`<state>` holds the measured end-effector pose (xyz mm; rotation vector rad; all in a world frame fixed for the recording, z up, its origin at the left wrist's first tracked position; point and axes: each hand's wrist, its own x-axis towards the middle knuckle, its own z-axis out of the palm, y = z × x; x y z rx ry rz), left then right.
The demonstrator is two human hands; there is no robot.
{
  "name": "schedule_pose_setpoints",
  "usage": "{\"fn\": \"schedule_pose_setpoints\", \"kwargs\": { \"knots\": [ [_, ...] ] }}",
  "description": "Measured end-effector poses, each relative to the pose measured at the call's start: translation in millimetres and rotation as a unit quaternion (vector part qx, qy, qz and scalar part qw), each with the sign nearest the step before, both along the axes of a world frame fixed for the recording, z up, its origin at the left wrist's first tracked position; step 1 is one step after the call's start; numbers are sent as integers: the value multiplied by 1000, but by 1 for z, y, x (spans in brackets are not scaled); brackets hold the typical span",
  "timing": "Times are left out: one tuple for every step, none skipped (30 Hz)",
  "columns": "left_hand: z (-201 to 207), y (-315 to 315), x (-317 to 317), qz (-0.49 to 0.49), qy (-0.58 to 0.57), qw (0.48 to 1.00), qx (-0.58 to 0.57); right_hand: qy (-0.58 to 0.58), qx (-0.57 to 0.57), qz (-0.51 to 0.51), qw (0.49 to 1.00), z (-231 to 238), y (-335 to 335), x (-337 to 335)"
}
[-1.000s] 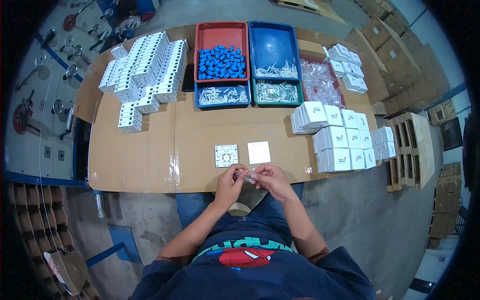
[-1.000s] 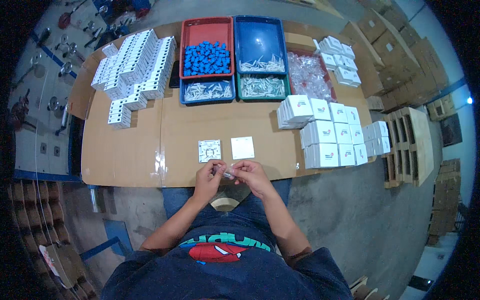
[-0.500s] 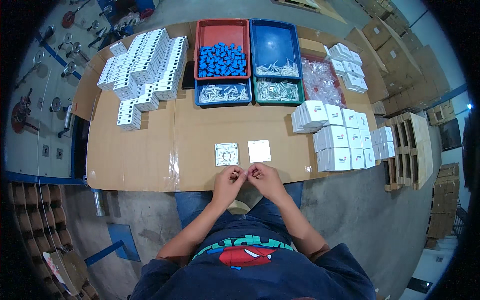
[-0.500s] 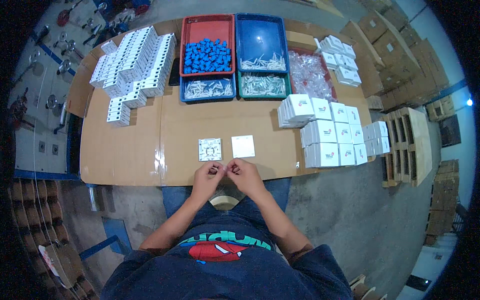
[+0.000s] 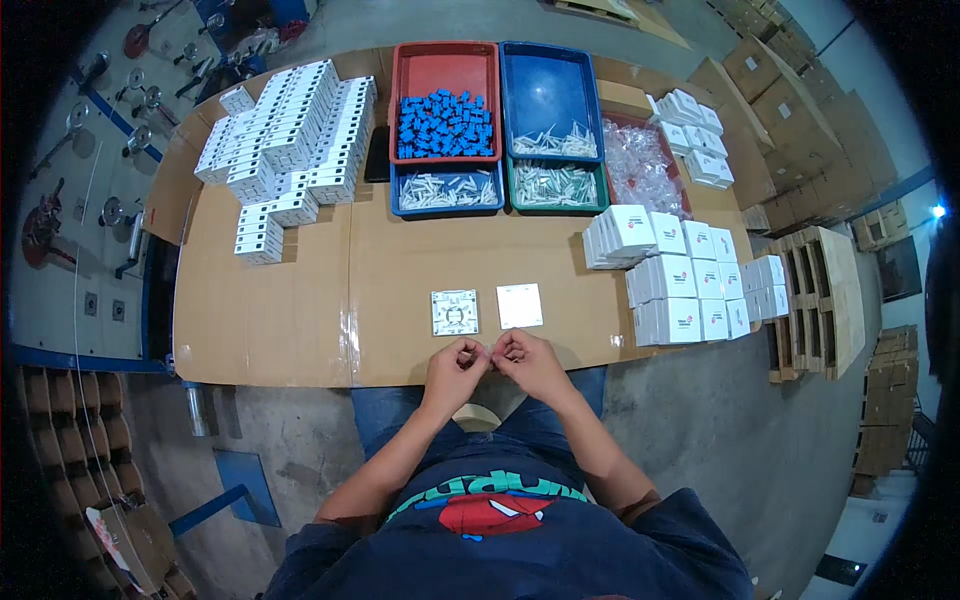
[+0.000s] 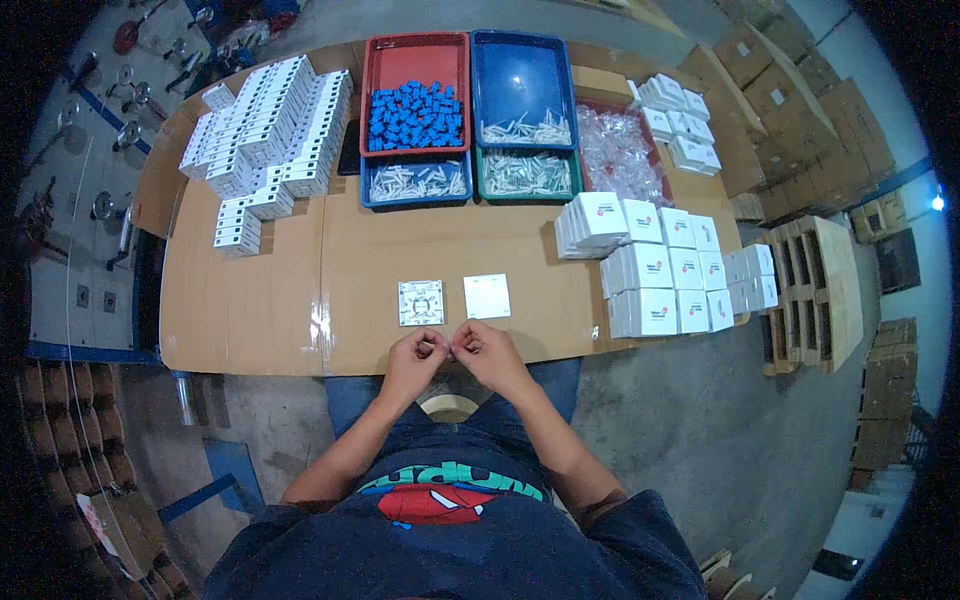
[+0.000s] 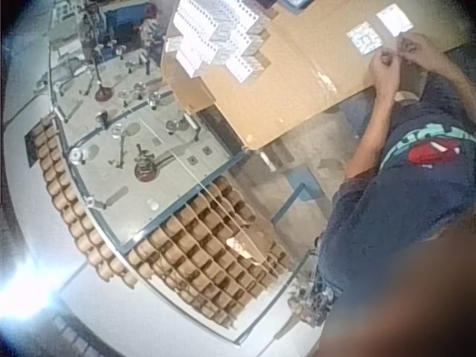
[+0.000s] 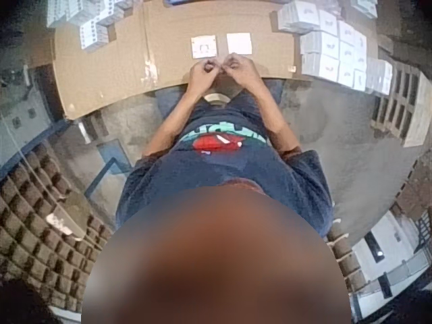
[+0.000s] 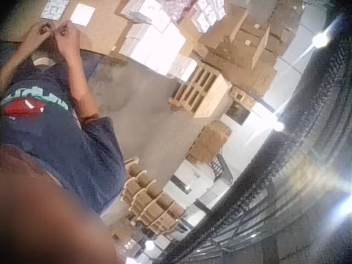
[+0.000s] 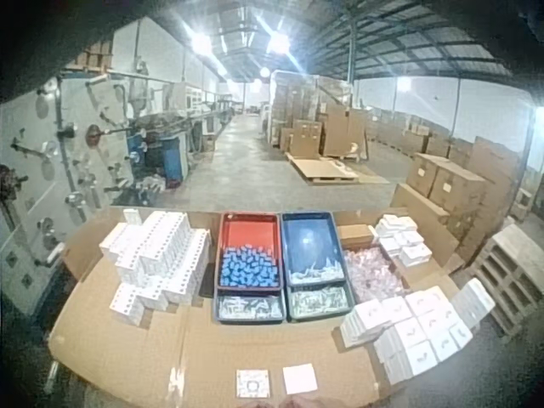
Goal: Assembling electronic components into a plastic housing and placing them into individual boxes at a production station.
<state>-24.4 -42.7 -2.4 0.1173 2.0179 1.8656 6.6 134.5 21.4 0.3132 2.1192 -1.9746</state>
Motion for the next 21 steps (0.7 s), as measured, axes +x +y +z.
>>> {"fn": "schedule_pose_setpoints", "kwargs": {
  "knots": [
    [2,0,0,-7,-4,1000,-19,18,28,7,999,1,-1,1],
    [3,0,-1,-15,-9,999,-37,35,56,15,998,2,-2,1],
    [2,0,-2,-14,-8,999,-38,36,56,15,998,3,-3,1],
    [0,-1,-3,-15,0,998,-54,31,63,25,997,3,-5,1],
    [-1,-1,-4,-15,8,997,-70,25,71,36,997,4,-5,1],
    [-1,-2,-4,-15,8,997,-70,26,71,36,997,3,-6,2],
    [-1,-3,-5,-29,18,995,-98,20,59,29,998,1,-6,3],
    [-1,-3,-5,-44,27,991,-127,13,47,23,999,1,-6,3],
    [1,-3,-5,-44,27,991,-127,13,47,22,999,1,-5,3],
    [5,-2,-5,-54,28,989,-137,19,66,22,997,2,-4,3],
    [7,-2,-5,-63,29,987,-148,24,84,22,996,2,-4,3],
    [6,-2,-5,-63,29,987,-148,24,84,22,996,2,-3,2],
    [4,-2,-4,-67,26,990,-125,13,66,12,998,2,-2,1],
    [3,-2,-4,-70,23,992,-102,2,48,1,999,2,-1,1],
    [5,-2,-5,-70,23,992,-102,2,48,1,999,0,0,2],
    [9,-2,-6,-77,22,991,-111,8,45,1,999,-2,1,2],
    [11,-2,-6,-84,21,989,-120,15,41,1,999,-4,2,2],
    [9,-2,-6,-83,21,989,-121,15,41,2,999,-4,2,2],
    [7,-2,-5,-82,28,989,-117,13,52,2,999,-4,2,2],
    [5,-3,-5,-81,36,990,-113,11,63,3,998,-4,2,3],
    [7,-3,-5,-81,37,990,-113,11,63,3,998,-4,2,3]
  ]
}}
